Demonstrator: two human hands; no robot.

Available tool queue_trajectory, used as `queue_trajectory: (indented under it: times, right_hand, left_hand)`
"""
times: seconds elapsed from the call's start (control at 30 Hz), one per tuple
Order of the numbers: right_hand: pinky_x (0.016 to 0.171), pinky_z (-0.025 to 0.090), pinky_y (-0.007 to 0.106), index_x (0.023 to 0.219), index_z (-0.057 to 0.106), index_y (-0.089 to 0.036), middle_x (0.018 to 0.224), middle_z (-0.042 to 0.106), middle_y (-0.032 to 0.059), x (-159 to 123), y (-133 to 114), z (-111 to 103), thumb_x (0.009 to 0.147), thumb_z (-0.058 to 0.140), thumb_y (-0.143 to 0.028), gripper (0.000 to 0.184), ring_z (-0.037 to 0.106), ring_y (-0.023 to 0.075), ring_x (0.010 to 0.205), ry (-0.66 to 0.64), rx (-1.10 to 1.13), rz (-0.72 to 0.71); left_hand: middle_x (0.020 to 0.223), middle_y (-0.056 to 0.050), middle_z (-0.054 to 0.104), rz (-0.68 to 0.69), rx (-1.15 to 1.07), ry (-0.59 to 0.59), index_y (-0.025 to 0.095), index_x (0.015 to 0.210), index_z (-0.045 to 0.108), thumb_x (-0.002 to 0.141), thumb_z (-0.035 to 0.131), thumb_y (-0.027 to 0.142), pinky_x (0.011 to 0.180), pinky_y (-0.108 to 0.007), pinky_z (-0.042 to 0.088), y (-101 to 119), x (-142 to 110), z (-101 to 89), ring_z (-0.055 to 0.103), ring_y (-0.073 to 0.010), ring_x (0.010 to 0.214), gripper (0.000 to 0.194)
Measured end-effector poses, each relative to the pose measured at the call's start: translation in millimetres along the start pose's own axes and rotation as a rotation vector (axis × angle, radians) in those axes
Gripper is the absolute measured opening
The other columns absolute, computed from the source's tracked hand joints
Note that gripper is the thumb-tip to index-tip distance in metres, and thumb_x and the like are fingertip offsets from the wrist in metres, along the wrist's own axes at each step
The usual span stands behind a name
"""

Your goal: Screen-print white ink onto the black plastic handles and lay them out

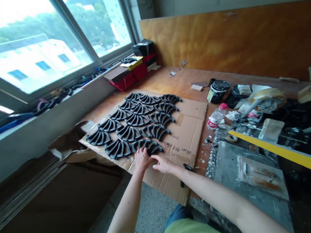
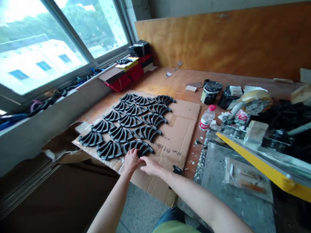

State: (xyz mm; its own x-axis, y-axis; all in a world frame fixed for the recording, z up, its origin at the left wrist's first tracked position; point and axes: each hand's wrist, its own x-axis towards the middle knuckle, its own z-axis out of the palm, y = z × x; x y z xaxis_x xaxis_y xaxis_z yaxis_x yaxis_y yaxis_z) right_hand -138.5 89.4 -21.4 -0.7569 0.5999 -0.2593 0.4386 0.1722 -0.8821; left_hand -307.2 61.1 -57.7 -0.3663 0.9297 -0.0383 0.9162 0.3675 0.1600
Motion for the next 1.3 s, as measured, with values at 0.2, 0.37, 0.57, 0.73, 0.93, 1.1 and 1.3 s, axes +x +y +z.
queue_trajectory:
  times: [0.2,0.37,0.57,0.73,0.93,1.1,1.3]
  right_hand:
    - [0.077,0.049,0.028,0.121,0.064,-0.024,0.087,0.073,0.0009,-119.7,13.4,-68.3,0.082,0.058,-0.024,0.040,0.066,0.0170,0.079,0.239,0.010,0.011]
    - [0.082,0.047,0.026,0.101,0.070,-0.021,0.101,0.073,0.0028,-276.3,73.5,-132.0,0.086,0.053,-0.020,0.023,0.066,0.0164,0.091,0.713,-0.024,0.185]
    - [0.077,0.045,0.031,0.105,0.067,-0.022,0.094,0.072,0.0106,-454.4,169.6,-136.7,0.093,0.044,-0.026,0.026,0.067,0.0223,0.088,0.840,-0.432,0.962]
    - [0.071,0.043,0.030,0.109,0.064,-0.020,0.092,0.072,0.0138,-497.2,218.8,-105.1,0.094,0.044,-0.039,0.031,0.068,0.0238,0.087,0.664,-0.409,1.127]
    - [0.060,0.038,0.027,0.097,0.061,-0.025,0.077,0.069,0.0037,-512.7,208.8,-119.0,0.086,0.053,-0.030,0.015,0.065,0.0204,0.069,0.669,-0.437,0.937]
    - [0.074,0.046,0.030,0.119,0.054,-0.023,0.096,0.068,0.0056,-469.0,177.3,-162.1,0.088,0.052,-0.025,0.031,0.063,0.0192,0.084,0.817,-0.513,0.436]
    - [0.090,0.044,0.033,0.108,0.065,-0.022,0.105,0.064,0.0071,-376.2,169.2,-189.7,0.090,0.047,-0.014,0.027,0.054,0.0207,0.101,0.775,-0.692,0.061]
  left_hand:
    - [0.145,-0.020,0.040,0.017,0.017,0.179,0.014,0.137,0.044,0.077,0.053,0.061,0.104,-0.052,0.033,4.5,-17.7,9.8,0.033,-0.0386,0.135,0.077]
    - [0.122,-0.016,0.058,0.122,-0.154,0.206,0.016,0.120,0.055,0.080,0.044,0.063,0.098,-0.042,0.042,57.8,-56.5,17.3,0.053,-0.0306,0.118,0.062]
    - [0.085,-0.008,0.068,0.049,-0.126,-0.312,0.022,0.099,0.053,0.079,0.039,0.070,0.060,-0.034,0.047,135.9,-123.5,41.8,0.067,-0.0273,0.075,0.055]
    - [0.083,-0.013,0.071,0.015,0.014,-0.288,0.021,0.093,0.054,0.086,0.038,0.057,0.059,-0.033,0.045,170.2,-123.6,47.8,0.068,-0.0303,0.077,0.040]
    - [0.095,-0.019,0.070,-0.065,-0.023,-0.184,0.017,0.102,0.056,0.086,0.043,0.050,0.072,-0.038,0.048,206.4,-95.6,49.0,0.067,-0.0330,0.091,0.039]
    - [0.097,-0.020,0.070,-0.112,-0.094,-0.166,0.015,0.108,0.055,0.082,0.044,0.061,0.076,-0.040,0.048,210.6,-94.9,53.3,0.066,-0.0342,0.095,0.054]
    - [0.084,-0.010,0.069,-0.102,-0.235,-0.120,0.016,0.113,0.054,0.086,0.040,0.056,0.068,-0.033,0.046,200.4,-108.9,36.3,0.067,-0.0268,0.081,0.051]
